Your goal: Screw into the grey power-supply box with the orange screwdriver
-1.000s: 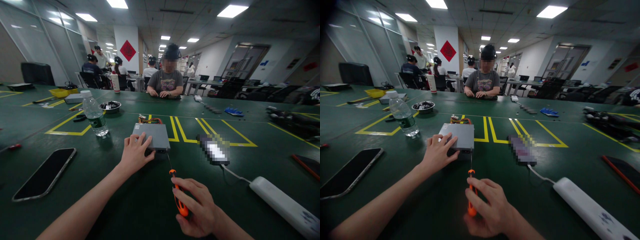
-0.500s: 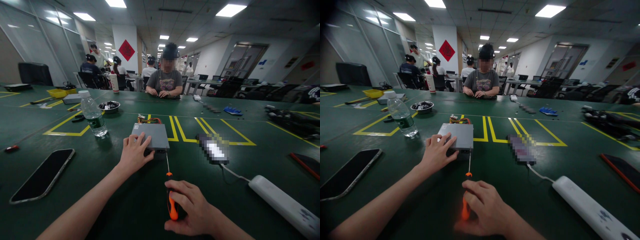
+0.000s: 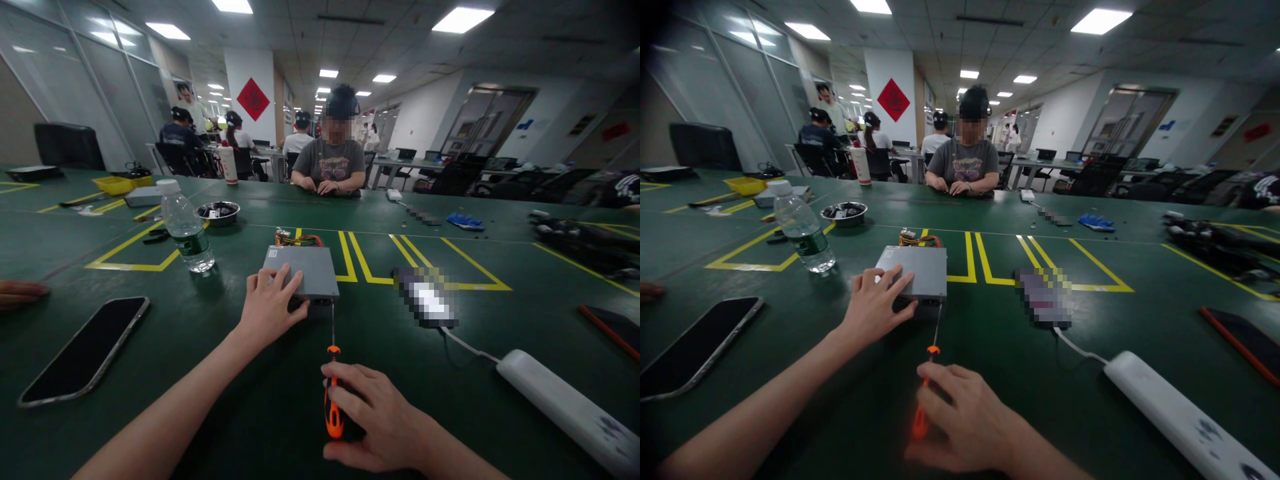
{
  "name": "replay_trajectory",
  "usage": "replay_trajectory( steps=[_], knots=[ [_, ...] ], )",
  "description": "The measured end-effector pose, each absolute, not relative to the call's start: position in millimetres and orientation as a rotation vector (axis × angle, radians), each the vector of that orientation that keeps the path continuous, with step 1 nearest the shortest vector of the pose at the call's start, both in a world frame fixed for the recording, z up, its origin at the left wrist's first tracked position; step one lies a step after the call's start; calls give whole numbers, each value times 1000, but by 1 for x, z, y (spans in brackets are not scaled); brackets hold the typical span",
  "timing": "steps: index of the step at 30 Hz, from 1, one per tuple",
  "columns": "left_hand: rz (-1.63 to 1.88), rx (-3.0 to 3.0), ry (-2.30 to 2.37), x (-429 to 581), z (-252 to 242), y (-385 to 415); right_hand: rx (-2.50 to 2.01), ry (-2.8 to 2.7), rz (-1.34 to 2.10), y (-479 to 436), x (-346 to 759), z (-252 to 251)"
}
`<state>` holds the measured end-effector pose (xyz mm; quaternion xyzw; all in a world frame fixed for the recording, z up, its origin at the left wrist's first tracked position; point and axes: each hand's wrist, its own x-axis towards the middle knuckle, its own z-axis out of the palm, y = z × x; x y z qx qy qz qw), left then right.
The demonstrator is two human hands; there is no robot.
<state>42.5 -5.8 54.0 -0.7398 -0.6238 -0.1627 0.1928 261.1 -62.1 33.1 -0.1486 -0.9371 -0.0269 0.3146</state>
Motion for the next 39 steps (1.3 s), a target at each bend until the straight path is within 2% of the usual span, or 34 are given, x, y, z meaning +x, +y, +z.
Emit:
replay_trajectory(
  steps=[8, 15, 32, 39],
  knots=[
    [-473, -2088, -1759, 42, 55, -6, -306, -2408, -207, -63, 262, 32],
    [-449, -2085, -1747, 42, 55, -6, -339, -2432, -122, -63, 259, 36],
    [-446, -2084, -1755, 42, 54, -6, -328, -2495, -153, -64, 261, 37],
    [-422, -2078, -1744, 42, 55, -6, -387, -2347, -94, -67, 260, 36]
  ],
)
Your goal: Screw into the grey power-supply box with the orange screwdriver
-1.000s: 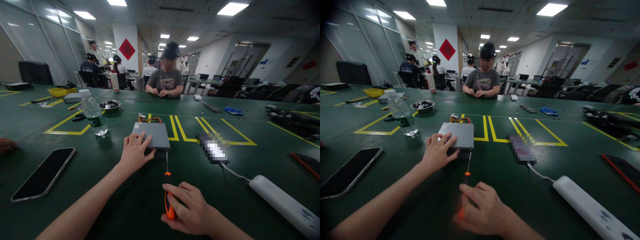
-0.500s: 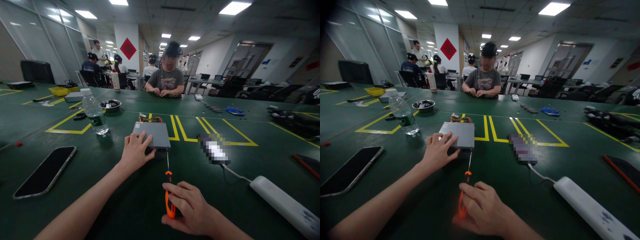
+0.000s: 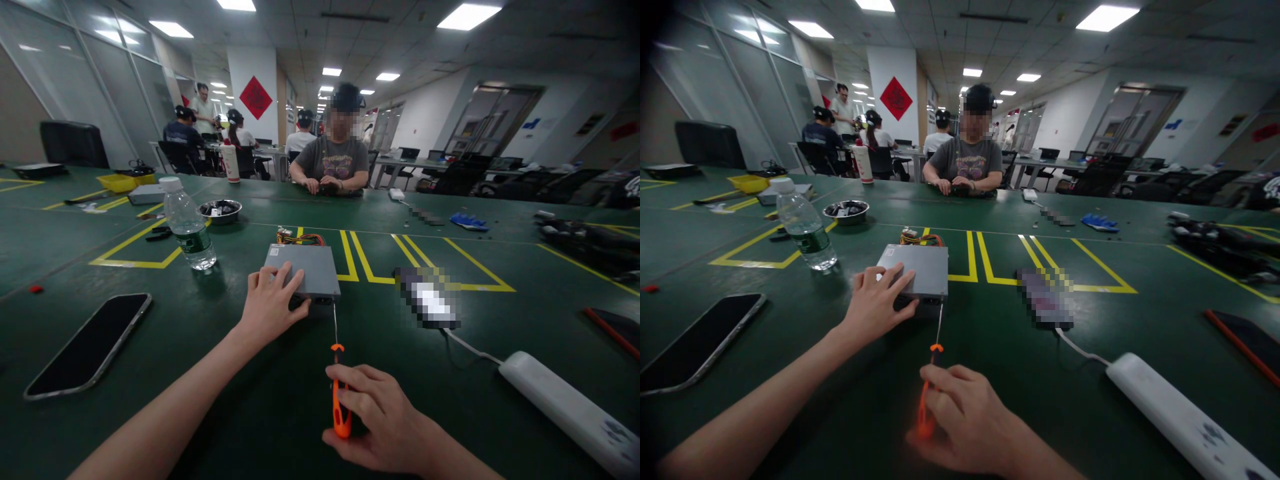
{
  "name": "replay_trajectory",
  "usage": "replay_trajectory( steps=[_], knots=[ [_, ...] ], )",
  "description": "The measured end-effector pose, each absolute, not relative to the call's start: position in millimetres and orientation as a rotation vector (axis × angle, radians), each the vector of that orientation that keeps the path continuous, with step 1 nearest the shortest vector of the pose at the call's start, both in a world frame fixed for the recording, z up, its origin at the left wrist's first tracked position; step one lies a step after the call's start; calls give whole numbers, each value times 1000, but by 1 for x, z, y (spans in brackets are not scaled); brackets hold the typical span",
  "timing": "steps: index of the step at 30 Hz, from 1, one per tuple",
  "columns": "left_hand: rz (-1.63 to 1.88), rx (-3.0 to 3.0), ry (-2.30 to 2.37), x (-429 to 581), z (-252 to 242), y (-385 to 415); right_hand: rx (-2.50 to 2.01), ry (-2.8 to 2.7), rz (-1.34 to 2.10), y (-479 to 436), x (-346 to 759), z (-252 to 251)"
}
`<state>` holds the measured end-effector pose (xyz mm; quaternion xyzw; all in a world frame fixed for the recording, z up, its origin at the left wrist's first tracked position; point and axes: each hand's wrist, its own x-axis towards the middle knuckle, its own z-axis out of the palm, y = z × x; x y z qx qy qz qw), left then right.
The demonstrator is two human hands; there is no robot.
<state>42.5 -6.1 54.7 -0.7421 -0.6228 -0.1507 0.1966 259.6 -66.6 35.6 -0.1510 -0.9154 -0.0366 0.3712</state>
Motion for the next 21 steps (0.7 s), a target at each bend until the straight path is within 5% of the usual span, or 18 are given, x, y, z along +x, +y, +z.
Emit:
replay_trajectory(
  steps=[21],
  knots=[
    [-418, -2076, -1732, 42, 53, -6, -318, -2417, -153, -65, 262, 36]
  ],
)
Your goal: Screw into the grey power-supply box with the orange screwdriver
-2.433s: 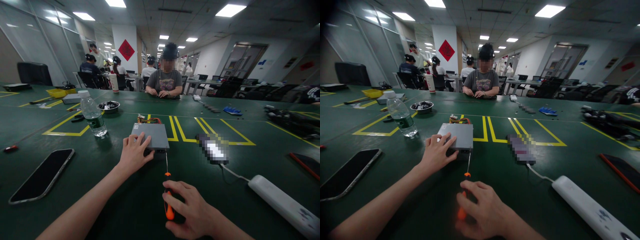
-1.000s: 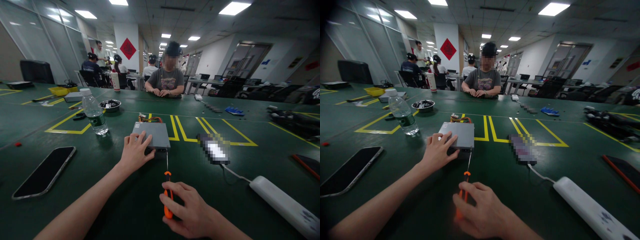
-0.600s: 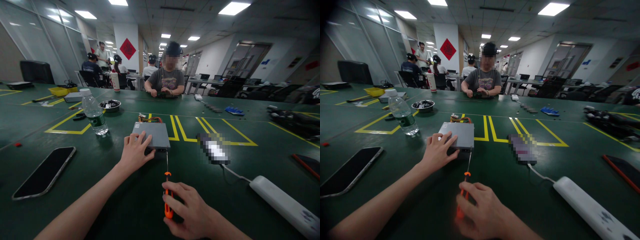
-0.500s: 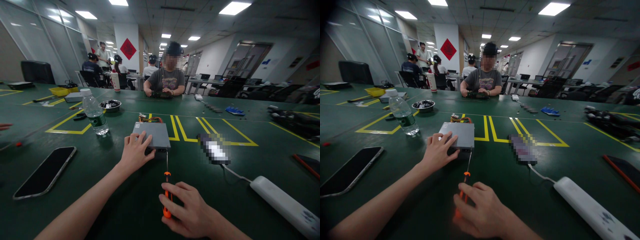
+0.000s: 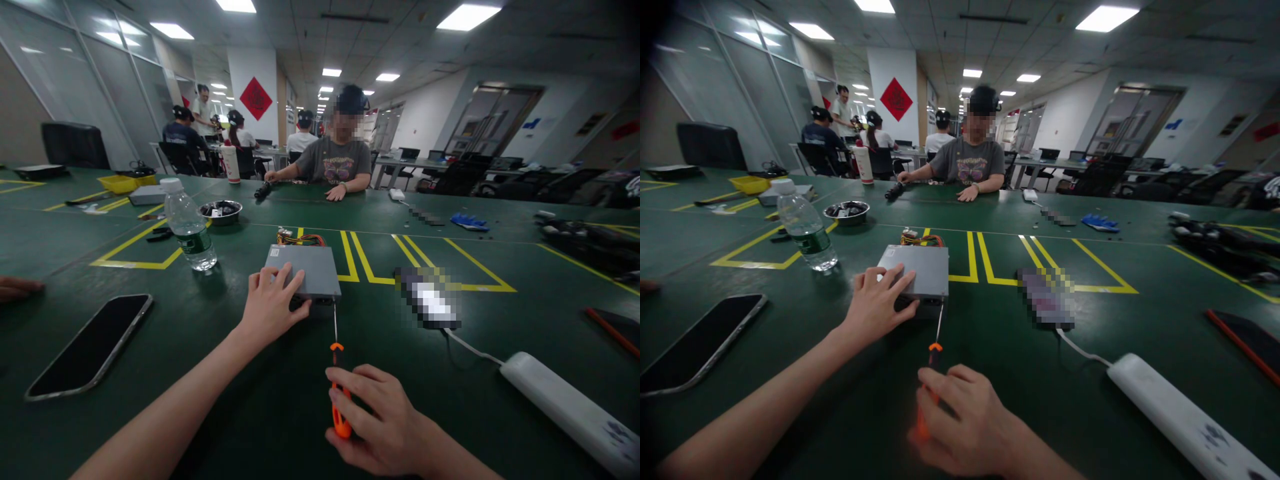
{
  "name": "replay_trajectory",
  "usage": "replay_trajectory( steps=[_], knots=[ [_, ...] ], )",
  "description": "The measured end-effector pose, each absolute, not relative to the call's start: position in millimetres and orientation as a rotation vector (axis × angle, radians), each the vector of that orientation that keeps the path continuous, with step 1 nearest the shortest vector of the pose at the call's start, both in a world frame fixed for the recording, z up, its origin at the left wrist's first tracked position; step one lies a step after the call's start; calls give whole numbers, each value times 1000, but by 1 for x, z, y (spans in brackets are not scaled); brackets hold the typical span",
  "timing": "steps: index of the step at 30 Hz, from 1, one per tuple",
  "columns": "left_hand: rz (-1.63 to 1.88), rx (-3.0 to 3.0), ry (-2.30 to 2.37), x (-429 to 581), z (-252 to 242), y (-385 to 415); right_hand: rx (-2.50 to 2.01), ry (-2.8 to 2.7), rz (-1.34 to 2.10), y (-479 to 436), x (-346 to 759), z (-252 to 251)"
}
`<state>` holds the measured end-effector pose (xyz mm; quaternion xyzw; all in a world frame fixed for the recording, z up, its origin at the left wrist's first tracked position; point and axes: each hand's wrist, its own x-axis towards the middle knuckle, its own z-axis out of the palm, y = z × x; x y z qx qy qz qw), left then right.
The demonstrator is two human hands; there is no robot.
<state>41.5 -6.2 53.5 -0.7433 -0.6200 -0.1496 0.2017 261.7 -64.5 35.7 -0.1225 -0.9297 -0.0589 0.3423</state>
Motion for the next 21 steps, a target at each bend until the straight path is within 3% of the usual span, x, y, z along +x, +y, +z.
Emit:
replay_trajectory(
  steps=[21],
  knots=[
    [-443, -2080, -1731, 42, 53, -5, -378, -2356, -94, -64, 264, 35]
  ],
)
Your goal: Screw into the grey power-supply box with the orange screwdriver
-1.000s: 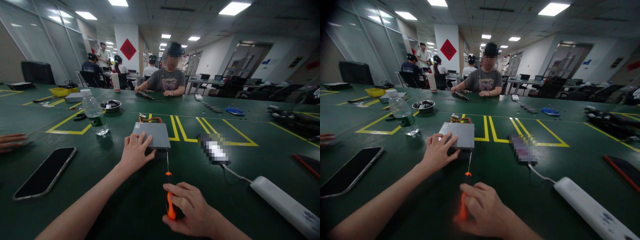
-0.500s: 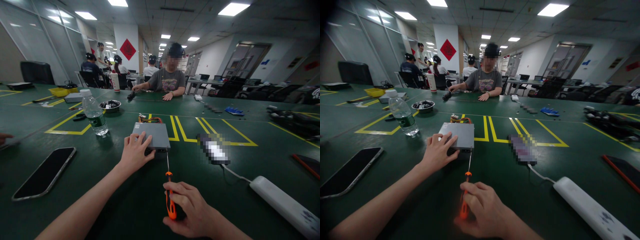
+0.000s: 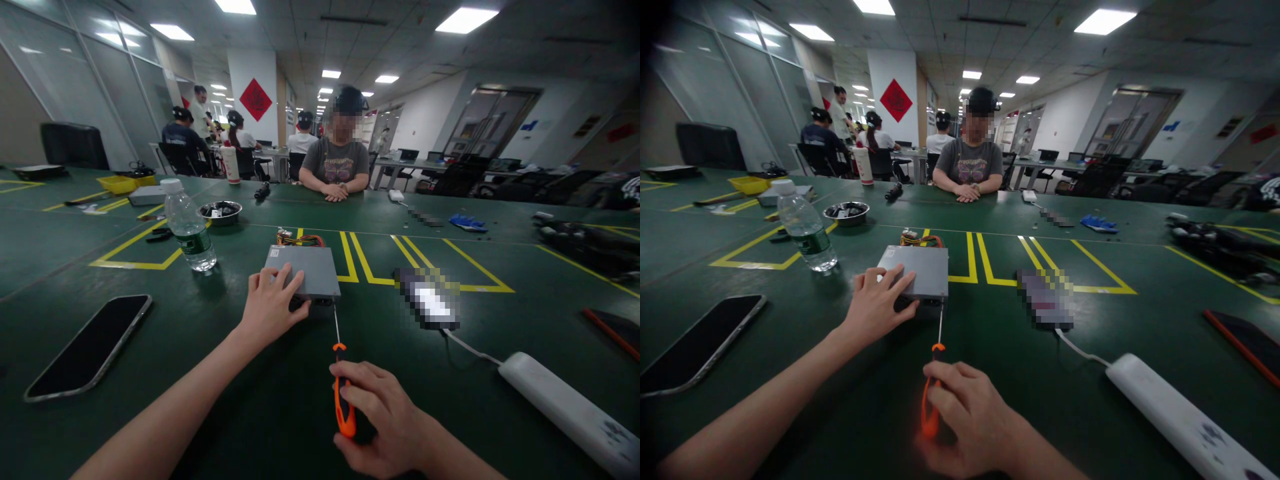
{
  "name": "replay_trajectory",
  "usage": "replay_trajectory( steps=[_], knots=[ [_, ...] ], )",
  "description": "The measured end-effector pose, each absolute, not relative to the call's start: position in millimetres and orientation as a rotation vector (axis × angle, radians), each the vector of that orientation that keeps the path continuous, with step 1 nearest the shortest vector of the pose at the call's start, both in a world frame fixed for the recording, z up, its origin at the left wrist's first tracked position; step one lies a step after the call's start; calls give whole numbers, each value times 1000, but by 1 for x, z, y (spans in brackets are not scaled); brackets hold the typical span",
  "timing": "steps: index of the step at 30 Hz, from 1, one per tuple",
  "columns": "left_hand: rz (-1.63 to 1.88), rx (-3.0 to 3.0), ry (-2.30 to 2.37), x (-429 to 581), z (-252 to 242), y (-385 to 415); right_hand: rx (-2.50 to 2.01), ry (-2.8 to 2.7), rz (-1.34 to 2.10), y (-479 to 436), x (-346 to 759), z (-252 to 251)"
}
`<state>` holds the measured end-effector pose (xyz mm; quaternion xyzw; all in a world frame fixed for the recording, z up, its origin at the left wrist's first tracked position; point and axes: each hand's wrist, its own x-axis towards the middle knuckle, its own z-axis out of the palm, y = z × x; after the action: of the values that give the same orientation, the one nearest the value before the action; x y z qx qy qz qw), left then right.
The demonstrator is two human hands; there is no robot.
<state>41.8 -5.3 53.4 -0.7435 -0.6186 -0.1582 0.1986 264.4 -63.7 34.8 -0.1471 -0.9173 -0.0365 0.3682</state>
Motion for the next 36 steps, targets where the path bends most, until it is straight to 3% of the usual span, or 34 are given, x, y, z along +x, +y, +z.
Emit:
replay_trajectory(
  steps=[12, 36],
  knots=[
    [-429, -2071, -1741, 42, 53, -6, -382, -2290, -230, -62, 266, 36],
    [-443, -2081, -1742, 42, 54, -6, -312, -2335, -77, -60, 255, 30]
  ],
)
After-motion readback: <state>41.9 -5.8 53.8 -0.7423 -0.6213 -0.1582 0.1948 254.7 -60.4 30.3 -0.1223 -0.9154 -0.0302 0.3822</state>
